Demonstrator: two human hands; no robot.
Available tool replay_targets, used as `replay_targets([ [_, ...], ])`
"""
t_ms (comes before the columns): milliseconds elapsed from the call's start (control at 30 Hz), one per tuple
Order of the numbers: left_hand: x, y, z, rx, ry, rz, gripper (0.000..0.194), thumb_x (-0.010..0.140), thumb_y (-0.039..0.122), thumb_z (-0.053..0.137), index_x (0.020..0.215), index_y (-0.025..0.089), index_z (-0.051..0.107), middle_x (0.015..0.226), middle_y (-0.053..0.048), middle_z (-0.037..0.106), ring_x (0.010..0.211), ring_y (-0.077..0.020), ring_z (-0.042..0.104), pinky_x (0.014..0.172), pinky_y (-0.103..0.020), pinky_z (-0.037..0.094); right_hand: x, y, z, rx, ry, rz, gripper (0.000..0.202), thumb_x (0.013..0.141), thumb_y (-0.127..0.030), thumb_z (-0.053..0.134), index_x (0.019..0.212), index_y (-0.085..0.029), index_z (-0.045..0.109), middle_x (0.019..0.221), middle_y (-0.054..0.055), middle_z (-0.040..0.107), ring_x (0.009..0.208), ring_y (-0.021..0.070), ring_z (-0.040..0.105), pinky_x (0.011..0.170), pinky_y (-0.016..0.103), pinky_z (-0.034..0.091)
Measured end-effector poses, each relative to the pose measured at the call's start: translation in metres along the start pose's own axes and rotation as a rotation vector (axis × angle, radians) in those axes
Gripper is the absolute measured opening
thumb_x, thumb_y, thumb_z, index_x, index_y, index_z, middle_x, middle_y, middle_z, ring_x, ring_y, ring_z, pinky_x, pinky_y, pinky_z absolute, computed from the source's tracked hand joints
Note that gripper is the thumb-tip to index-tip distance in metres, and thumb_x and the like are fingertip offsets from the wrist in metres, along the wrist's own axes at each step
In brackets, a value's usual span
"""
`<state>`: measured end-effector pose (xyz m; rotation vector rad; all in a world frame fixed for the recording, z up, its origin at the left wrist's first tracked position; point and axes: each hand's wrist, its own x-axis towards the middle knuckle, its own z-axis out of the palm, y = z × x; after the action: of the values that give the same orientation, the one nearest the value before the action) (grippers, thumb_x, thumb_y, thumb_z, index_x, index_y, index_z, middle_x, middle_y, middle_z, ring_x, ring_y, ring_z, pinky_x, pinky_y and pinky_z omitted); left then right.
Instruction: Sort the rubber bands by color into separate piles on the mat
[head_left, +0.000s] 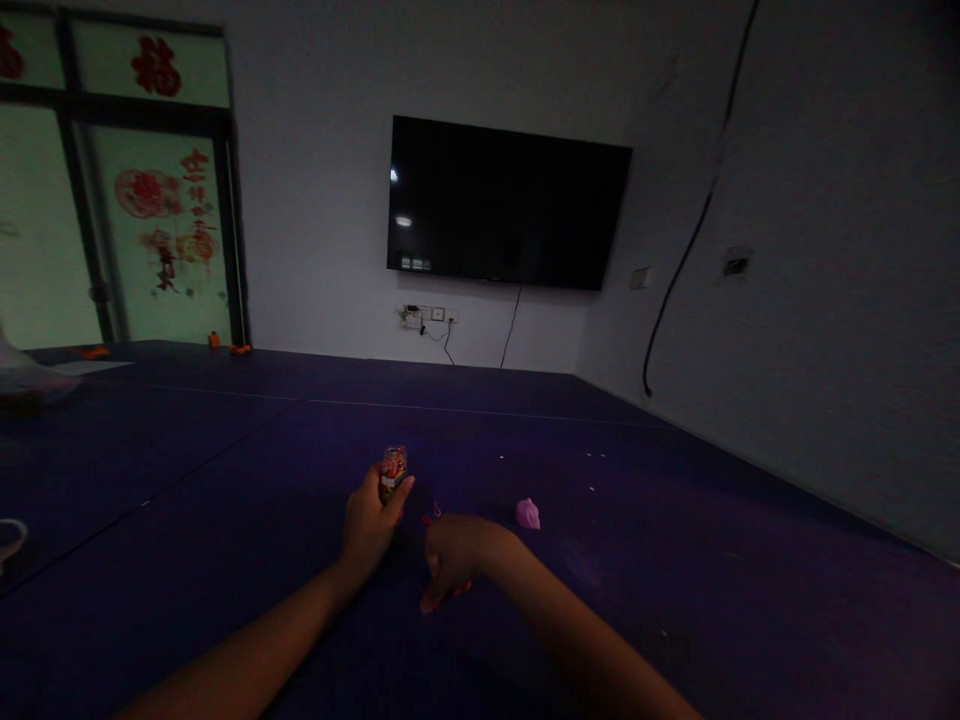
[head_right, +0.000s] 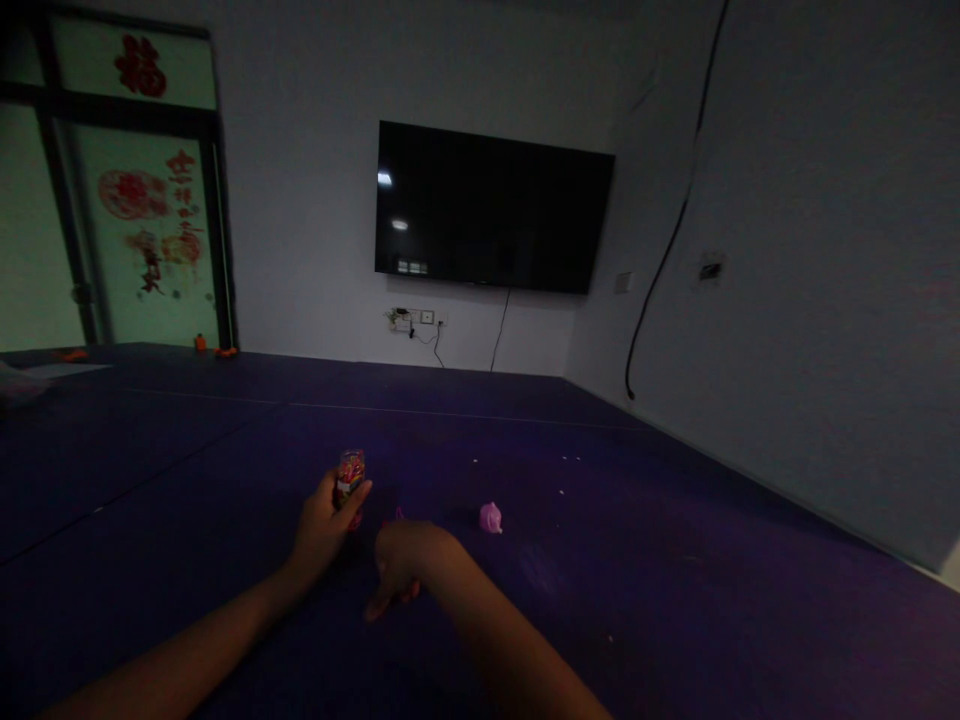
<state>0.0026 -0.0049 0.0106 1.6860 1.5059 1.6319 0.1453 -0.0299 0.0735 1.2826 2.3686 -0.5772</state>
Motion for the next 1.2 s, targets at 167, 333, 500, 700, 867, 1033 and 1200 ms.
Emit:
replay_targets([
  [167, -0.001, 0.003, -0.001, 0.088, 0.009, 0.025, 0.044, 0.077, 0.057, 0.052, 0.097, 0.018, 0.057, 0.079, -0.006, 0.068, 0.07, -0.0235, 0.065, 0.06, -0.031, 0.047, 0.006, 0.038, -0.004, -0.068, 0.424, 0.062, 0.021, 0.061, -0.037, 0.077, 0.065, -0.019, 0.069, 0.068, 0.002, 0.067, 0.065, 0.0173, 0.062, 0.052, 0.022, 0.037],
  [333, 0.0, 0.002, 0.0, 0.112, 0.023, 0.05, 0.044, 0.078, 0.056, 0.05, 0.099, 0.018, 0.056, 0.085, -0.009, 0.068, 0.075, -0.0249, 0.065, 0.066, -0.033, 0.047, 0.023, 0.06, -0.002, 0.11, 0.67, -0.061, 0.015, 0.078, -0.024, 0.061, 0.085, -0.017, 0.073, 0.084, 0.006, 0.071, 0.075, 0.0165, 0.064, 0.062, 0.022, 0.041],
  [500, 0.001, 0.001, 0.0, 0.11, 0.024, 0.063, 0.043, 0.079, 0.055, 0.051, 0.098, 0.018, 0.057, 0.082, -0.008, 0.068, 0.072, -0.0241, 0.065, 0.065, -0.033, 0.047, 0.041, 0.064, 0.007, 0.208, 0.642, -0.3, 0.028, 0.082, -0.012, 0.05, 0.1, -0.019, 0.071, 0.099, 0.004, 0.071, 0.089, 0.0158, 0.064, 0.077, 0.022, 0.044],
  [700, 0.0, 0.003, -0.001, 0.118, 0.015, 0.055, 0.041, 0.079, 0.056, 0.05, 0.095, 0.018, 0.056, 0.08, -0.007, 0.067, 0.072, -0.0239, 0.065, 0.064, -0.032, 0.047, 0.034, 0.065, 0.005, 0.352, 0.41, -0.377, 0.024, 0.076, -0.022, 0.065, 0.098, -0.016, 0.072, 0.088, 0.004, 0.073, 0.078, 0.015, 0.066, 0.069, 0.021, 0.046],
  [867, -0.001, 0.005, -0.001, 0.102, -0.009, 0.045, 0.044, 0.079, 0.058, 0.049, 0.097, 0.019, 0.055, 0.079, -0.006, 0.067, 0.07, -0.0238, 0.065, 0.061, -0.031, 0.046, 0.023, 0.056, -0.002, 0.176, 0.487, -0.373, 0.049, 0.057, -0.026, 0.081, 0.104, -0.017, 0.07, 0.105, 0.006, 0.068, 0.096, 0.0198, 0.061, 0.083, 0.025, 0.044],
  [1033, -0.001, 0.003, -0.001, 0.078, -0.008, 0.046, 0.046, 0.077, 0.059, 0.051, 0.098, 0.019, 0.056, 0.076, -0.005, 0.066, 0.068, -0.0234, 0.064, 0.058, -0.031, 0.046, 0.016, 0.055, -0.003, 0.075, 0.378, -0.352, 0.065, 0.048, -0.029, 0.085, 0.11, -0.019, 0.067, 0.11, 0.007, 0.065, 0.098, 0.0211, 0.059, 0.082, 0.025, 0.044],
  [1200, -0.001, 0.002, -0.001, 0.106, 0.009, 0.06, 0.046, 0.077, 0.058, 0.05, 0.099, 0.017, 0.057, 0.079, -0.007, 0.067, 0.07, -0.0234, 0.064, 0.062, -0.032, 0.047, 0.015, 0.057, -0.002, 0.144, 0.343, -0.177, 0.06, 0.05, -0.019, 0.083, 0.108, -0.022, 0.068, 0.101, 0.003, 0.068, 0.082, 0.016, 0.062, 0.067, 0.021, 0.045],
])
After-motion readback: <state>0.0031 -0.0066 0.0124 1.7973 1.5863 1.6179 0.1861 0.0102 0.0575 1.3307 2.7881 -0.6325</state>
